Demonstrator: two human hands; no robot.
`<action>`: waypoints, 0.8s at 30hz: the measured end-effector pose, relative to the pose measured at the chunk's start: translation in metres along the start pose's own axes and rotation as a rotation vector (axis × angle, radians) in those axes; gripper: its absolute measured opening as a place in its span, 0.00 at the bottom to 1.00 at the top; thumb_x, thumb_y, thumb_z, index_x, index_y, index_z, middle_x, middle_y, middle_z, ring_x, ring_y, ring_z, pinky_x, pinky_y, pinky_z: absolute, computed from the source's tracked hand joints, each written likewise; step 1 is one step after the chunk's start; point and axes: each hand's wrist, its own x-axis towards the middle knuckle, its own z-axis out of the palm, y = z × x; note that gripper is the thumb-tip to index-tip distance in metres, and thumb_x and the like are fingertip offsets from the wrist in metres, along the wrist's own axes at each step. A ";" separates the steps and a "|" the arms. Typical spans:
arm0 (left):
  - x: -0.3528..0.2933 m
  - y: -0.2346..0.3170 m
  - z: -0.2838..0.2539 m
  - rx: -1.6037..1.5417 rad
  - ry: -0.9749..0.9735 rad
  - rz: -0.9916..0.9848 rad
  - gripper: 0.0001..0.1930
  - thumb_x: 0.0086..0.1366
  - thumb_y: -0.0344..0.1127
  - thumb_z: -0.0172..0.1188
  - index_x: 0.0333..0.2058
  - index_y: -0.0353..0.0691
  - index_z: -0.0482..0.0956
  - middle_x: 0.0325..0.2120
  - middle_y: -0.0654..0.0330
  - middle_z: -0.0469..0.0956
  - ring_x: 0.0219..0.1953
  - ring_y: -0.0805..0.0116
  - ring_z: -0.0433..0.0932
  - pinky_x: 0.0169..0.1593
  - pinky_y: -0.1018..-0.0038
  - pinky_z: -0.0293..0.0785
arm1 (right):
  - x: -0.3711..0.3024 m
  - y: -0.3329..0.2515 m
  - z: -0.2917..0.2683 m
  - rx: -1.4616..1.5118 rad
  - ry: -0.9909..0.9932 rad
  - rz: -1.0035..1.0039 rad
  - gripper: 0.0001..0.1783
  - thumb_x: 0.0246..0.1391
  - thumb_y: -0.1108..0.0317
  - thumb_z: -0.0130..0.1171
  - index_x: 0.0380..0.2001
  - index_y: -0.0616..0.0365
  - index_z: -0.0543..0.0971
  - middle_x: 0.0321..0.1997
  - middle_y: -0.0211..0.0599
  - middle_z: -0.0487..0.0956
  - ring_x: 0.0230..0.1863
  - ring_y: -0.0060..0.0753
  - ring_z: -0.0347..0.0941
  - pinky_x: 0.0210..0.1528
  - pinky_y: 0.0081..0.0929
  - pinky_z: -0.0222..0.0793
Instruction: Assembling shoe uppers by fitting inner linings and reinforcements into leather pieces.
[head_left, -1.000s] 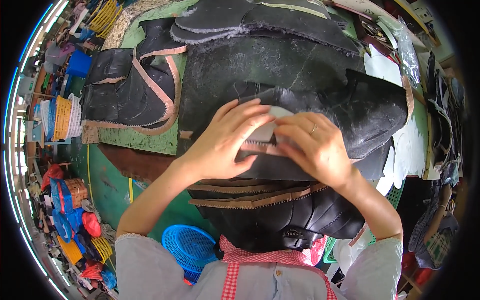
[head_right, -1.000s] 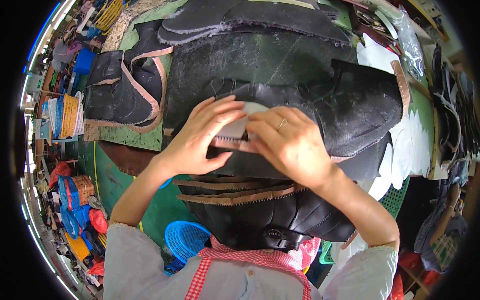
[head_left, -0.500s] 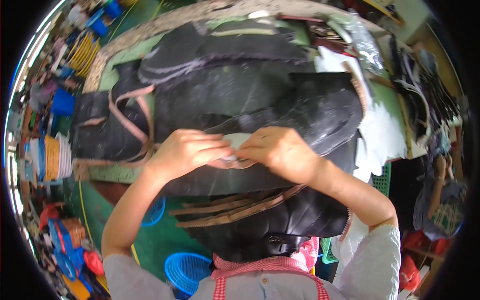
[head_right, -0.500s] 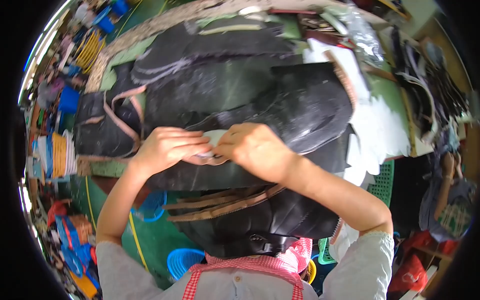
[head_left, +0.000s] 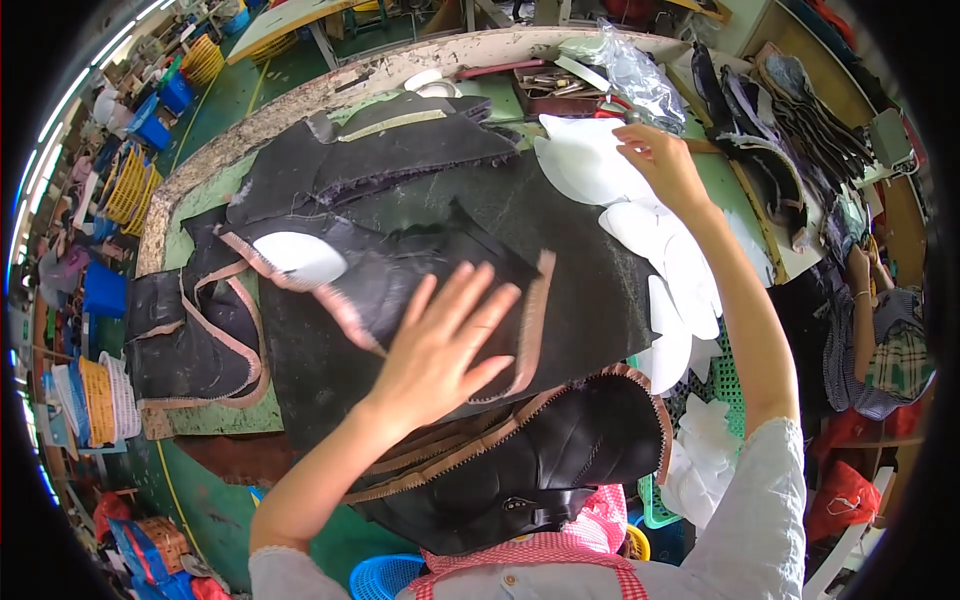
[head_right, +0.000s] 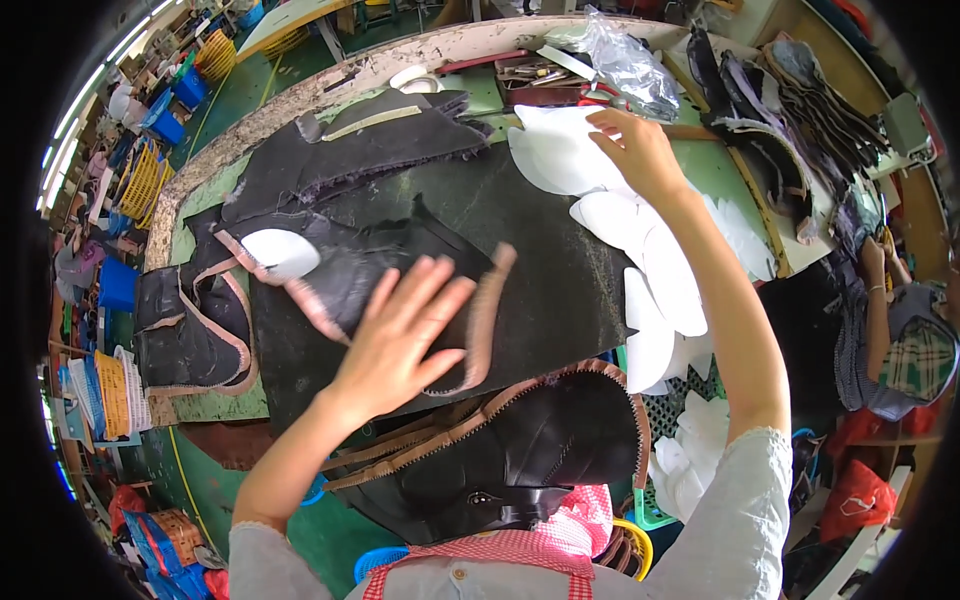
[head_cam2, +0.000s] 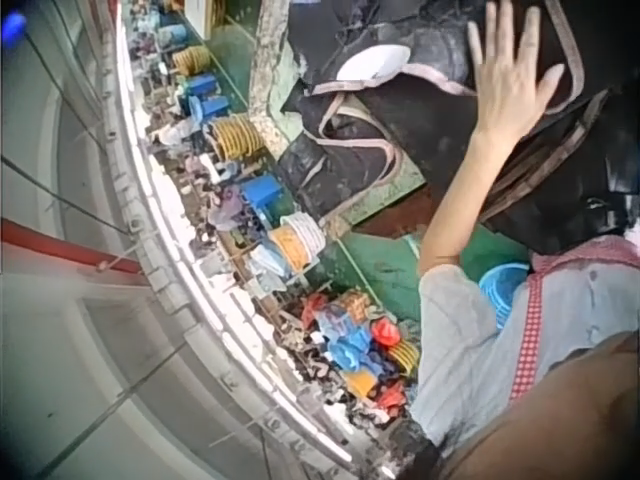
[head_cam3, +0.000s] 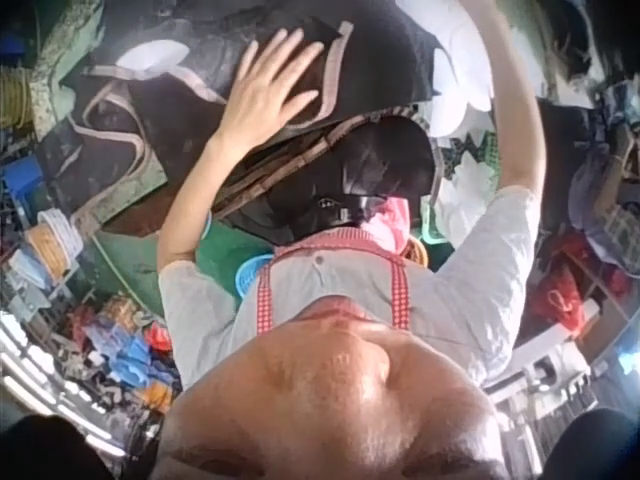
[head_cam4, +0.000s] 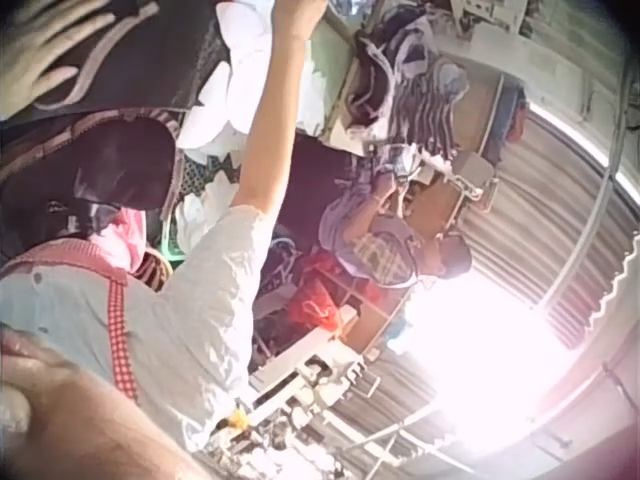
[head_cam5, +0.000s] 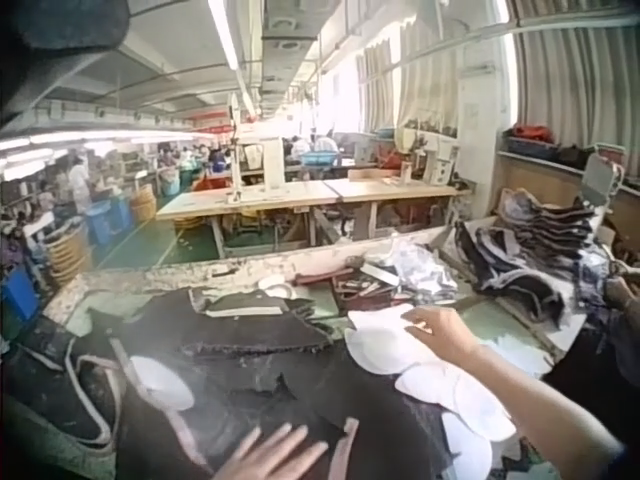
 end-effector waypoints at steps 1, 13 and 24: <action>0.002 -0.006 0.021 0.115 -0.052 0.048 0.34 0.66 0.52 0.57 0.68 0.51 0.62 0.70 0.50 0.55 0.72 0.49 0.53 0.72 0.48 0.44 | 0.009 0.006 0.007 0.009 0.004 -0.008 0.15 0.58 0.69 0.62 0.48 0.62 0.80 0.45 0.43 0.84 0.45 0.37 0.81 0.50 0.34 0.76; -0.006 -0.035 -0.016 -0.078 -0.259 0.182 0.33 0.52 0.36 0.63 0.61 0.56 0.73 0.69 0.54 0.59 0.72 0.49 0.55 0.72 0.46 0.47 | 0.030 -0.008 0.012 -0.147 -0.598 0.244 0.36 0.37 0.56 0.76 0.49 0.59 0.73 0.46 0.47 0.78 0.48 0.44 0.75 0.52 0.38 0.70; -0.051 -0.006 -0.024 0.017 -0.238 -0.008 0.29 0.51 0.23 0.57 0.55 0.45 0.75 0.66 0.51 0.62 0.70 0.49 0.57 0.72 0.46 0.48 | 0.011 -0.036 0.028 -0.527 -0.506 -0.169 0.21 0.42 0.58 0.65 0.33 0.67 0.77 0.33 0.55 0.81 0.39 0.55 0.79 0.47 0.44 0.74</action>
